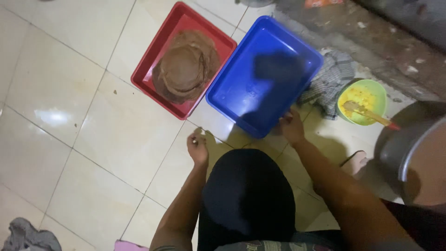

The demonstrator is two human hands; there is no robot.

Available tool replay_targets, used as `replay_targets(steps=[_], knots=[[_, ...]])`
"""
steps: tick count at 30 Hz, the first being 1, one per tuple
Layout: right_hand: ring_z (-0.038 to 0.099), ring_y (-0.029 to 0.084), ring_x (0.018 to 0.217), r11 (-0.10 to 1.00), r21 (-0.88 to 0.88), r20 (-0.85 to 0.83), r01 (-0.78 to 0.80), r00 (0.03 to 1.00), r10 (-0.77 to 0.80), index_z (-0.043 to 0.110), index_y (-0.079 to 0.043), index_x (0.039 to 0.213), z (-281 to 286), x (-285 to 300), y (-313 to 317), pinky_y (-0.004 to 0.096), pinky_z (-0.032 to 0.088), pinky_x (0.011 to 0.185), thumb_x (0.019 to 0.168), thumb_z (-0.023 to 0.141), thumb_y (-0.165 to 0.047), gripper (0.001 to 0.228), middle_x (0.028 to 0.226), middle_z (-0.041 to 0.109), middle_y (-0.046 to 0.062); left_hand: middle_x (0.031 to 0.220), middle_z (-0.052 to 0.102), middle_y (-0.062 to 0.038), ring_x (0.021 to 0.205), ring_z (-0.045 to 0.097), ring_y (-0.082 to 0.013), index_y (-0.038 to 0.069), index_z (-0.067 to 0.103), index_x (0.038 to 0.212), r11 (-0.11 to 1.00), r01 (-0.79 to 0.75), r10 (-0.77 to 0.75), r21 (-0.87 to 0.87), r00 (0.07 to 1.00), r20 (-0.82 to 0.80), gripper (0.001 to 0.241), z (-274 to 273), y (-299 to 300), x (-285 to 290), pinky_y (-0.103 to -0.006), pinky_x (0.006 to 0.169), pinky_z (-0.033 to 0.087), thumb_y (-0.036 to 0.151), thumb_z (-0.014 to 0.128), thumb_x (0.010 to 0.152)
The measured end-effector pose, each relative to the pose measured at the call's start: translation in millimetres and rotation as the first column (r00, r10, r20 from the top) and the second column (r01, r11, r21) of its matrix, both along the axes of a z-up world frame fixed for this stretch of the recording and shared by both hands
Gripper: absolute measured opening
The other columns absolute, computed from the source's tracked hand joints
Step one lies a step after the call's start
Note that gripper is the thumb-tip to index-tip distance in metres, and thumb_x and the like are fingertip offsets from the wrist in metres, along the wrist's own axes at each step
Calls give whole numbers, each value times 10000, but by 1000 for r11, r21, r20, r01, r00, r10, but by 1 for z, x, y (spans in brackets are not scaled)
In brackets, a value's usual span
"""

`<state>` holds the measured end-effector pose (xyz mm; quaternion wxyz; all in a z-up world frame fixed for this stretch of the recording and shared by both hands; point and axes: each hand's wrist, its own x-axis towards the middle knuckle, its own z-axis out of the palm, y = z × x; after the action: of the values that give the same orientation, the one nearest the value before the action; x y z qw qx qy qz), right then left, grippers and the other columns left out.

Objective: The person prepares and cooks thin pancakes or crepes on a small frying pan over a gas stove.

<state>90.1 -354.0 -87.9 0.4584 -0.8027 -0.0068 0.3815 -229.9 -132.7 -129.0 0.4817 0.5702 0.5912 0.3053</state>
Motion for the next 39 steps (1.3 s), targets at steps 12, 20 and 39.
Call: replay_targets(steps=[12,20,39], knots=[[715,316,1161,835,-238,270,-496,792,547,628,-200,1410,186,277,-202,492,555,1026,765,676,-159,648,1308,752,150,1137,717,-129,998,664,-205,-4,689,1221,550,806,-682,-218,584,439,328,26,-19,-19,-315,891,544,221,705,982],[652,318,1211,908,-325,576,-266,706,413,632,-126,1374,346,158,-268,469,508,1014,1002,595,-353,437,1328,675,143,1209,763,-169,1079,697,-244,-25,741,1217,600,545,-766,-586,602,-225,548,42,-2,-1,-423,934,551,451,579,998],[671,409,982,685,-155,722,-712,392,571,711,-30,1136,345,-68,-186,507,517,849,885,663,-219,318,1127,708,234,1355,653,-150,1223,622,-342,116,610,1392,-529,848,-823,11,-510,-251,492,489,-244,241,-417,1001,478,391,473,1008]])
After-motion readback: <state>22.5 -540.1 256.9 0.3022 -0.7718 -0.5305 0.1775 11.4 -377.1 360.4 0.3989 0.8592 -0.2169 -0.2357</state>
